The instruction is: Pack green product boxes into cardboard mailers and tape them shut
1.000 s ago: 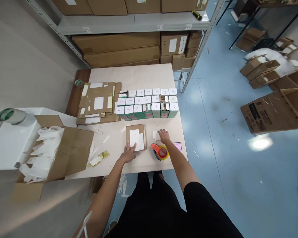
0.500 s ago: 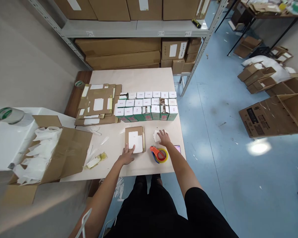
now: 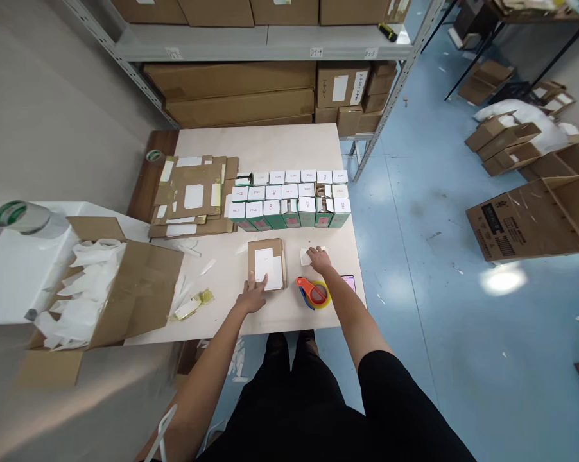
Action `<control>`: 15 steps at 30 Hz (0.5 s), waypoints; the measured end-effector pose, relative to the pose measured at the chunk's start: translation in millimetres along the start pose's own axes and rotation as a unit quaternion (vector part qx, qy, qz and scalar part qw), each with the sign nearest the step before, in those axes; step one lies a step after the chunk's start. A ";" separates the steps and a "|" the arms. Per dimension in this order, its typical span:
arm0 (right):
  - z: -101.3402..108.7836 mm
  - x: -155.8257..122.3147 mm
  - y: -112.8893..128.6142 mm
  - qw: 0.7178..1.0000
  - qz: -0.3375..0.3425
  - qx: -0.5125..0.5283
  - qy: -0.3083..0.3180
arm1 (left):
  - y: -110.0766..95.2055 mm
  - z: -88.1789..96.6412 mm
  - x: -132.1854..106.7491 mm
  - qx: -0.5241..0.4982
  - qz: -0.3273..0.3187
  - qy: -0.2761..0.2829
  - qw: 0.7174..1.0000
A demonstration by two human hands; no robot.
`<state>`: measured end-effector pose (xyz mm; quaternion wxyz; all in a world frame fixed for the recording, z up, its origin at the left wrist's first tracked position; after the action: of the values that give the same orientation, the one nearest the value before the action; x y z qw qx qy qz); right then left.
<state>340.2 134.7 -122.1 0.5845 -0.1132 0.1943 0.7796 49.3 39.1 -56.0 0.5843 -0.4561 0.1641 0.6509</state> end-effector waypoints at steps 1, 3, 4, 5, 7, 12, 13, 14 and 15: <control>0.8 -0.8 0.4 1.000 0.001 -0.004 -0.001 | 0.5 -0.4 0.8 -0.002 -0.002 -0.001 1.000; 3.4 -2.8 2.0 1.000 0.005 -0.002 -0.005 | 1.1 -0.6 2.3 -0.007 -0.006 -0.006 1.000; 4.6 -4.1 3.4 1.000 0.009 0.004 -0.006 | 1.1 -0.4 2.9 -0.010 -0.009 -0.009 1.000; 5.8 -5.6 5.0 1.000 0.015 0.014 -0.007 | 1.1 -0.3 3.3 -0.015 -0.011 -0.012 1.000; 7.7 -9.3 4.2 0.999 0.006 0.038 -0.013 | 0.6 -0.5 3.5 -0.025 -0.013 -0.016 0.999; 4.4 -29.8 -43.8 0.959 -0.236 0.131 -0.080 | 0.1 -4.5 6.7 -0.040 -0.020 -0.022 0.999; -1.1 -36.3 -56.1 0.938 -0.296 0.156 -0.084 | 0.5 -5.3 8.7 -0.048 -0.026 -0.028 0.998; -7.1 -41.8 -66.0 0.918 -0.341 0.182 -0.085 | 1.6 -6.8 11.1 -0.053 -0.030 -0.031 0.998; -13.9 -45.1 -72.7 0.903 -0.366 0.210 -0.077 | 3.4 -9.4 13.6 -0.055 -0.031 -0.027 0.998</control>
<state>422.0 107.1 -128.8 0.8523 0.0093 0.2526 0.4580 51.4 39.5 -72.7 0.5823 -0.4746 0.0987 0.6526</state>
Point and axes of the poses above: each hand's wrist, its own x-axis towards the middle knuckle, its own z-axis out of the back of the hand, y = z × x, the point moved 8 cm from there along x, towards the middle knuckle, and after that the axes turned 14 degrees about -x, right-handed, at the moved point
